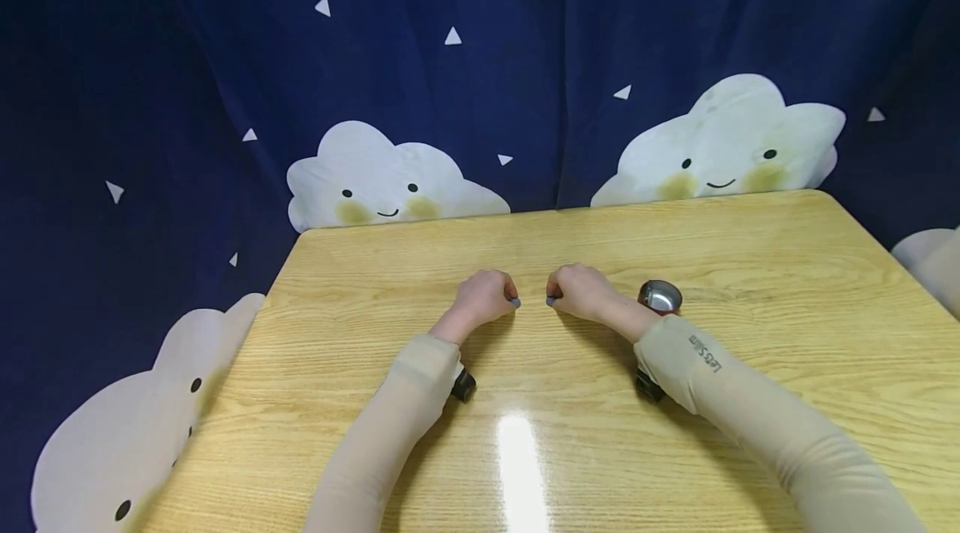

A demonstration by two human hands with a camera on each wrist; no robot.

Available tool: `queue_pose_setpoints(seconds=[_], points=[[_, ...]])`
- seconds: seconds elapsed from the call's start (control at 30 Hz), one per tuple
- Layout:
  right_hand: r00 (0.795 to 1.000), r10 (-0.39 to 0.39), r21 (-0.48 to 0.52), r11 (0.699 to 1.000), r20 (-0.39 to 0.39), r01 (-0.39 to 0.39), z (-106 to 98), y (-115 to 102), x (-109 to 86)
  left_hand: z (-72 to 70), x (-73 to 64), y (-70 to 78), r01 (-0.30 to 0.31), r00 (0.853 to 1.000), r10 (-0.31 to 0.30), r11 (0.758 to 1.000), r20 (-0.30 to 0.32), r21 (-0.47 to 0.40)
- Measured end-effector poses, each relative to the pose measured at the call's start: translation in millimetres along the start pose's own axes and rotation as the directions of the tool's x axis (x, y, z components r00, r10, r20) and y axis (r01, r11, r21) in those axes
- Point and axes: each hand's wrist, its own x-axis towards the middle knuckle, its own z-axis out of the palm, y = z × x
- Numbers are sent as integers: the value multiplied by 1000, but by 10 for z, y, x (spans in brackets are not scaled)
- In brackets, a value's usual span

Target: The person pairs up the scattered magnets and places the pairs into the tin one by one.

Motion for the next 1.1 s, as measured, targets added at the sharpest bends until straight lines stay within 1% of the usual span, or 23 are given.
queue_pose_setpoints(seconds=[0.4, 0.57, 0.67, 1.1], points=[[1000, -2, -5, 1000, -9, 2, -18, 6, -9, 15, 37, 55, 1, 1000, -1, 1000, 3, -4], [1000, 2, 16, 1000, 1, -2, -4, 9, -5, 24, 41, 56, -5, 1000, 5, 1000, 4, -3], [1000, 3, 26, 1000, 1, -3, 3, 8, -1, 25, 45, 57, 3, 1000, -3, 1000, 5, -4], [1000, 5, 33, 999, 3, -5, 0, 13, 11, 41, 76, 38, 3, 1000, -3, 1000, 7, 2]])
